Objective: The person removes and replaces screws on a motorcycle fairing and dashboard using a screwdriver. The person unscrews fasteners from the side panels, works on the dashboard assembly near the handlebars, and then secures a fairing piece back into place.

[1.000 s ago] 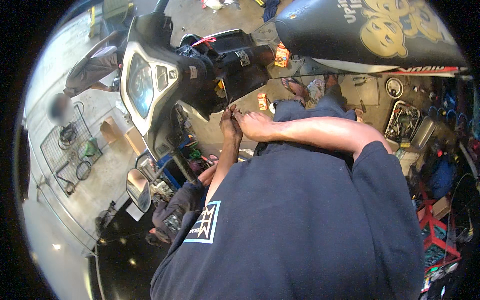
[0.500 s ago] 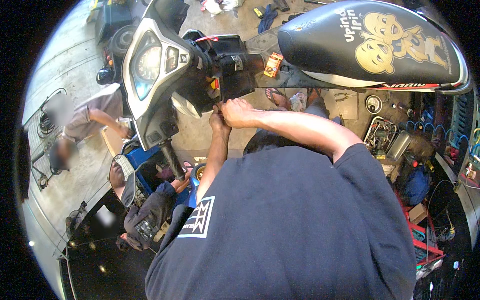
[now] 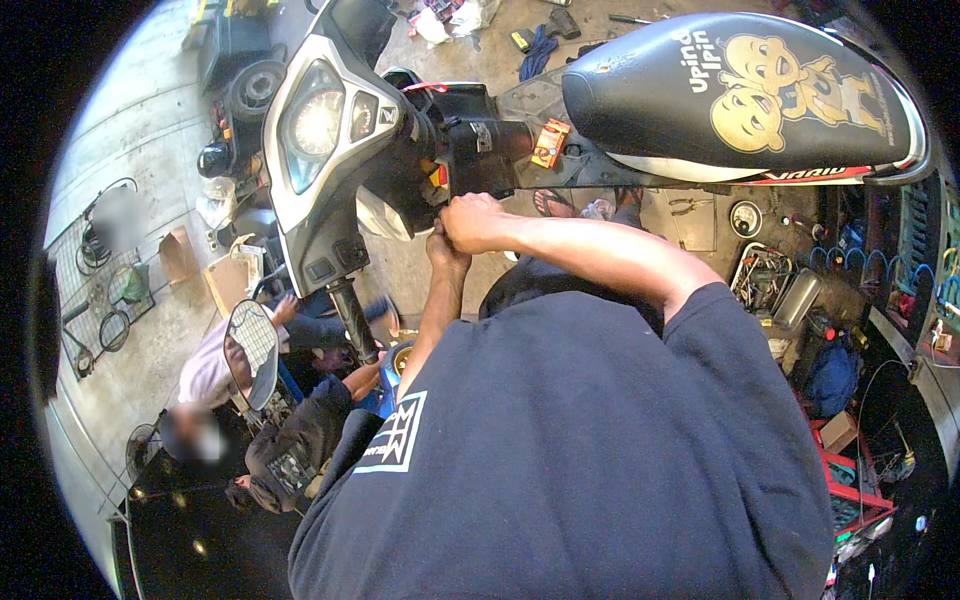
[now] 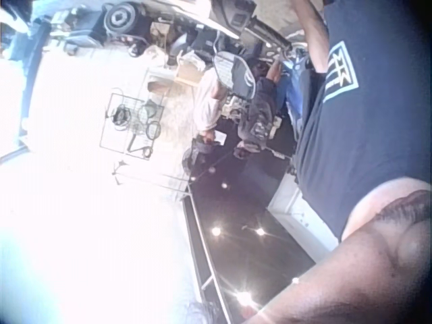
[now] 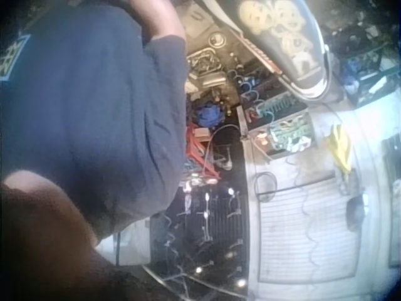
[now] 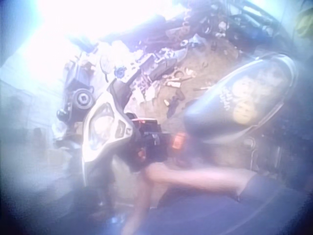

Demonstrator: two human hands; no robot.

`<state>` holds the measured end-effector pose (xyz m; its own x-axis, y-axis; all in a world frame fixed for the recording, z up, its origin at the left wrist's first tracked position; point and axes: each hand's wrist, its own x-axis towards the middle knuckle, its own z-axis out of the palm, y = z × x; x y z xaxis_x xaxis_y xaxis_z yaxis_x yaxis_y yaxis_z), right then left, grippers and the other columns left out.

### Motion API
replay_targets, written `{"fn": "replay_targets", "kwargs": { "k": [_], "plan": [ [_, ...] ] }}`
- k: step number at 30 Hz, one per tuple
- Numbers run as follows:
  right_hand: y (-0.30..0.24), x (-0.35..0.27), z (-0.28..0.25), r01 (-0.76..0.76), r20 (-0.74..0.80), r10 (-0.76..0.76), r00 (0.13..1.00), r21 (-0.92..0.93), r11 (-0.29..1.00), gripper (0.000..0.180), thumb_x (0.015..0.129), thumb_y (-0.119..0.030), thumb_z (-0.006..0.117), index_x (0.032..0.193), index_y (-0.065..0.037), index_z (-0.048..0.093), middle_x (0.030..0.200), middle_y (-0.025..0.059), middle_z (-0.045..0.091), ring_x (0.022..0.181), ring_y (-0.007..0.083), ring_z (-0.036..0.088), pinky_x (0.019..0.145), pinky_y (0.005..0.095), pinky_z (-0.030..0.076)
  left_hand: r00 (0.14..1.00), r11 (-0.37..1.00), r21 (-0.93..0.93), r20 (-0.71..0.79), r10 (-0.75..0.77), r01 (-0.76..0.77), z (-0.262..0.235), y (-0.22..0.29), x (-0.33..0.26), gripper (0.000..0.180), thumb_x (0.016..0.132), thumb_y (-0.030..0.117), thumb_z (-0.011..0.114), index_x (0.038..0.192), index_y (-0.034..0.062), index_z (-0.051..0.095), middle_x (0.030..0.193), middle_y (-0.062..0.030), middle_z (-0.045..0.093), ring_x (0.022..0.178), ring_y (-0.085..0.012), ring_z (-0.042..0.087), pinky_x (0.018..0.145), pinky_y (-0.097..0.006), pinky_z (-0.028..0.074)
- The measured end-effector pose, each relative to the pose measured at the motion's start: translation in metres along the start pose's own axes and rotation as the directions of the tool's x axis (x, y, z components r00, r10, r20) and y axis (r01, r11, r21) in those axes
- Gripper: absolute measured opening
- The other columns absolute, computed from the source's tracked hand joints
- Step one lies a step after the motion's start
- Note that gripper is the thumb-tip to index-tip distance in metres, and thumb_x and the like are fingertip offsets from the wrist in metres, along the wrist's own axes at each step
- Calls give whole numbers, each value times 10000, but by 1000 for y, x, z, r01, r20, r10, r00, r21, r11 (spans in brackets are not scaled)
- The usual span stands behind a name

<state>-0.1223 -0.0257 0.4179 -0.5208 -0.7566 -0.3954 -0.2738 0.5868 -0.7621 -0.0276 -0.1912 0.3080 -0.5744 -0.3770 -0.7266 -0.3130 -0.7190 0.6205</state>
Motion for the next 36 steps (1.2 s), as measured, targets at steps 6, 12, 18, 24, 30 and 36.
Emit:
{"fn": "replay_targets", "kwargs": {
  "k": [6,12,18,24,30,36],
  "plan": [
    [-17,23,-6,-171,60,167,984,70,983,320,837,-232,638,1062,-44,767,1127,212,726,1042,368,718,889,437,575,1000,1000,-13,8,24,-23,5,11,-7,412,1112,310,305,1236,25,575,1256,-146,651,1193,-286,615,1049,-458,470],
    [-16,31,5,33,77,-14,997,-257,966,252,864,-214,633,1018,-94,792,1051,148,760,991,323,739,806,453,597,1000,1000,-6,27,16,-16,18,11,-21,430,1091,325,338,1305,23,557,1321,-154,623,1235,-309,588,1092,-484,438],
    [2,35,31,375,11,-466,885,-612,697,219,907,-204,598,967,-121,791,908,114,761,863,275,751,697,410,600,1000,990,-143,-2,-17,16,22,7,-13,466,1005,254,328,1358,10,509,1351,-205,584,1223,-366,593,1103,-530,440],
    [-2,52,21,-79,184,62,981,89,993,279,850,-276,599,957,-80,766,852,143,745,685,294,728,582,421,545,979,970,-238,-204,2,-52,-3,1,15,338,1067,247,338,1148,53,604,1243,-129,645,1172,-283,612,1032,-463,480],
    [-3,70,19,-153,189,123,974,149,977,329,842,-330,655,910,-29,767,891,184,741,872,342,734,743,416,578,997,950,-302,-51,65,-78,-25,4,33,339,1090,258,342,1130,53,610,1144,-114,680,1110,-266,639,998,-445,495],
    [-8,48,9,-80,82,101,992,-228,970,311,900,-221,575,1084,-58,764,1063,167,748,967,334,734,848,432,581,995,945,-312,52,-81,94,12,-10,26,366,1051,216,365,1179,3,634,1082,-140,697,1008,-277,675,952,-431,536]
  ]
}}
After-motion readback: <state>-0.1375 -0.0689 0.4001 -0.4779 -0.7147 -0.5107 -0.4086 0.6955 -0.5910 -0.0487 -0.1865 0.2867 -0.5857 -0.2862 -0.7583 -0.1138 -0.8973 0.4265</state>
